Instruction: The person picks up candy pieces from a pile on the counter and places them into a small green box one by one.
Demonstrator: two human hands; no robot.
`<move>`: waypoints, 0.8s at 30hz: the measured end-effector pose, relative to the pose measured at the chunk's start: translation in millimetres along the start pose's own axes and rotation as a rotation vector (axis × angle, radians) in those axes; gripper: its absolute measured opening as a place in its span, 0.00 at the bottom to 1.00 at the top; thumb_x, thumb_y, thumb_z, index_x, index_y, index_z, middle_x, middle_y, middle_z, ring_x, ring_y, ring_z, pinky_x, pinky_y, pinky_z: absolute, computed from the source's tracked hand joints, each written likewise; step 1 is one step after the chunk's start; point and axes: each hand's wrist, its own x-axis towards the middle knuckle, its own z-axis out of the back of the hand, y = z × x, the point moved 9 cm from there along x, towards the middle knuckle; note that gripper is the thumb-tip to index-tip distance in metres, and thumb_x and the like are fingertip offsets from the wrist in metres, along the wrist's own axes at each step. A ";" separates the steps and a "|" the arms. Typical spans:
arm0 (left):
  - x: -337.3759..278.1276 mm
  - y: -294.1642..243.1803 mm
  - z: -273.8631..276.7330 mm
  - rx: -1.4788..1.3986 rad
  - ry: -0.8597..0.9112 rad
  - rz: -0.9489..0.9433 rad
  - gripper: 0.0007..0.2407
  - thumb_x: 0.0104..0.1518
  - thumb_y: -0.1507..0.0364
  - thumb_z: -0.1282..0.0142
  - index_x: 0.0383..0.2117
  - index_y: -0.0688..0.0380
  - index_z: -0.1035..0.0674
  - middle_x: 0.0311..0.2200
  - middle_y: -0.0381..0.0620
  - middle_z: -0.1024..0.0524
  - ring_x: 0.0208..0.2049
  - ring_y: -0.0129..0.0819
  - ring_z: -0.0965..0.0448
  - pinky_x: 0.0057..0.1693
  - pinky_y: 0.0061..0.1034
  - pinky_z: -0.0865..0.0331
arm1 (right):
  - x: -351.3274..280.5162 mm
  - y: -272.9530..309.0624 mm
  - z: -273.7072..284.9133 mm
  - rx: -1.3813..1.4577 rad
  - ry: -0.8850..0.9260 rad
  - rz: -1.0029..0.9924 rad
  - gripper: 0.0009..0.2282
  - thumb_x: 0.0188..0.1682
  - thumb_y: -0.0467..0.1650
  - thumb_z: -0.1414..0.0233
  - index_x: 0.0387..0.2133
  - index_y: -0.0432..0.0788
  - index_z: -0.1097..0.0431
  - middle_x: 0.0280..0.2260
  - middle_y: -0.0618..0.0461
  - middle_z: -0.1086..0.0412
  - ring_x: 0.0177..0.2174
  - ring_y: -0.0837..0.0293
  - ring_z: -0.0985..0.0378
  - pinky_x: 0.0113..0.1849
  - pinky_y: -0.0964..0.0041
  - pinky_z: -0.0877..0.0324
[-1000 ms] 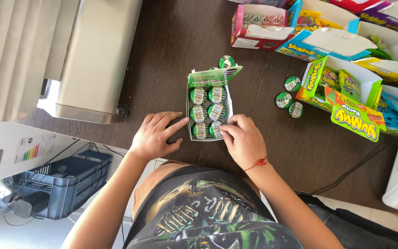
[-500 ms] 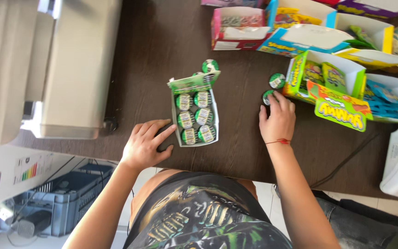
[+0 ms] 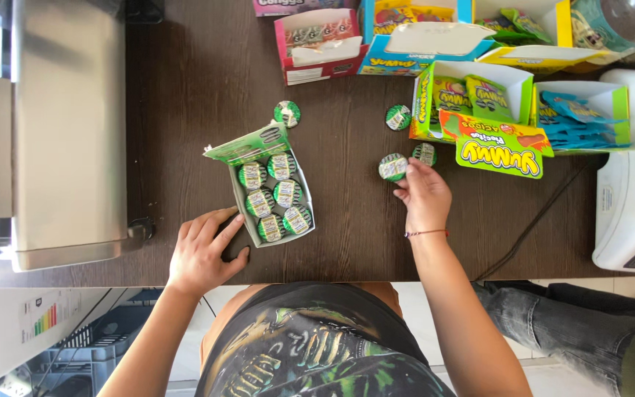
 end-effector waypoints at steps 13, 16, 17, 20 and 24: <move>2.0 -3.1 2.1 0.007 -0.016 -0.007 0.27 0.48 0.57 0.39 0.58 0.40 0.23 0.48 0.40 0.22 0.50 0.38 0.22 0.52 0.31 0.33 | -47.0 9.9 -47.9 0.274 0.336 -0.326 0.18 0.50 0.20 0.49 0.55 0.36 0.36 0.44 0.43 0.29 0.38 0.46 0.18 0.38 0.52 0.14; -1.4 1.0 -0.2 -0.007 -0.028 0.009 0.25 0.47 0.56 0.38 0.56 0.39 0.22 0.48 0.40 0.22 0.50 0.38 0.21 0.52 0.32 0.33 | -78.4 23.4 -78.1 0.239 0.362 -0.346 0.16 0.48 0.21 0.46 0.51 0.35 0.32 0.39 0.49 0.31 0.36 0.53 0.17 0.38 0.56 0.15; -3.1 3.3 -0.4 0.003 -0.033 0.030 0.25 0.47 0.56 0.38 0.56 0.39 0.22 0.48 0.40 0.22 0.50 0.38 0.21 0.52 0.32 0.33 | -84.9 20.7 -85.4 0.228 0.383 -0.350 0.16 0.48 0.21 0.46 0.51 0.35 0.32 0.39 0.49 0.31 0.36 0.53 0.17 0.38 0.56 0.15; -5.6 8.2 -1.4 -0.030 0.009 0.073 0.26 0.46 0.57 0.37 0.56 0.37 0.22 0.50 0.38 0.23 0.53 0.37 0.22 0.54 0.32 0.34 | -101.1 2.5 -104.5 0.147 0.447 -0.373 0.11 0.48 0.24 0.44 0.44 0.37 0.29 0.36 0.49 0.30 0.35 0.53 0.18 0.37 0.56 0.15; -5.0 7.5 6.4 -0.085 0.011 0.085 0.25 0.48 0.59 0.38 0.57 0.39 0.23 0.51 0.41 0.23 0.53 0.38 0.22 0.54 0.34 0.33 | -118.3 4.5 -133.3 -0.142 0.590 -0.190 0.08 0.45 0.23 0.37 0.35 0.36 0.26 0.29 0.48 0.25 0.27 0.61 0.20 0.29 0.69 0.19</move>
